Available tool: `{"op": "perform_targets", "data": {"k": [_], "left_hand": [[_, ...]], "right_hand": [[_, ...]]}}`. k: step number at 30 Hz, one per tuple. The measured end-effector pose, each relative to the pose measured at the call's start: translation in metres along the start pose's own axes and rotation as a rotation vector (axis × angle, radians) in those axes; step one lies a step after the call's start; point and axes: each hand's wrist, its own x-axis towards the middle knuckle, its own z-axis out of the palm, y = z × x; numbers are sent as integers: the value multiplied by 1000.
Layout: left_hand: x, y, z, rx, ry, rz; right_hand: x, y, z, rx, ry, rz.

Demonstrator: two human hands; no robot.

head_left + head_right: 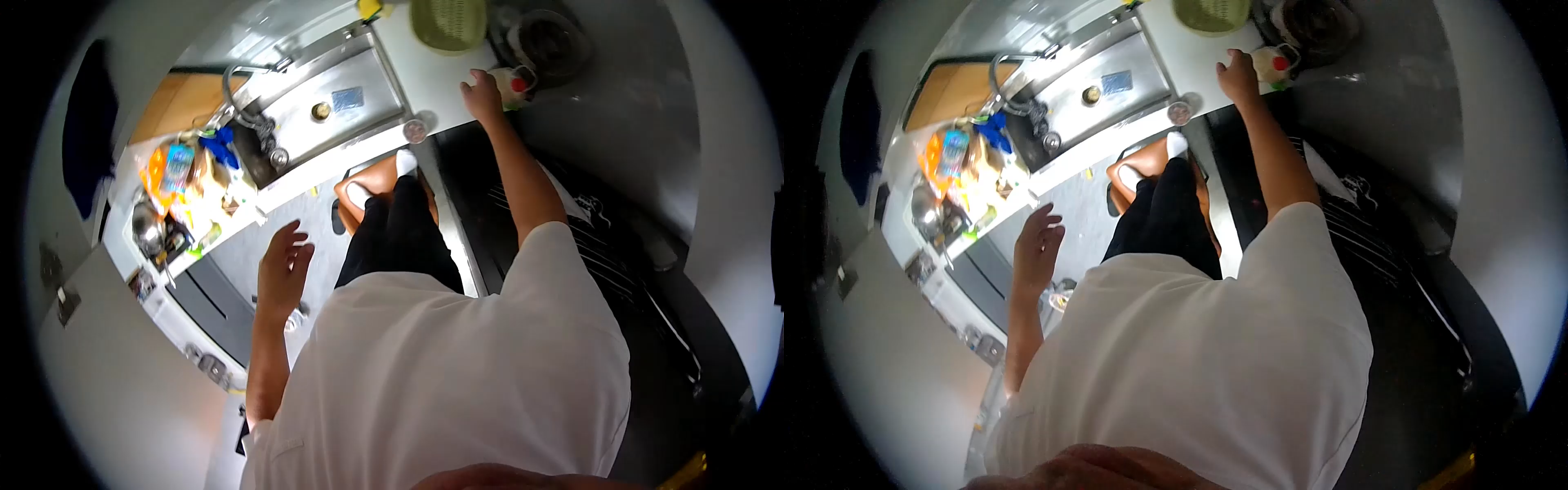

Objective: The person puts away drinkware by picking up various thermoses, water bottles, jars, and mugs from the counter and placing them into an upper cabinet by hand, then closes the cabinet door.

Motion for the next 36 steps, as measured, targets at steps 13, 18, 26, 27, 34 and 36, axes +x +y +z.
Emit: {"op": "perform_targets", "data": {"k": [13,18,26,27,34,36], "left_hand": [[29,-71,12,91,26,62],[42,-116,13,148,59,-11],[56,-183,6,140,79,-141],[55,-194,3,79,96,-128],[64,-147,0,144,-42,-86],[71,-129,-1,194,-72,-85]], "right_hand": [[143,-101,158,215,-6,123],[224,-153,171,199,83,332],[296,-132,253,235,208,470],[280,-134,239,234,188,453],[230,-71,166,1021,302,351],[210,-33,142,915,407,360]]}}
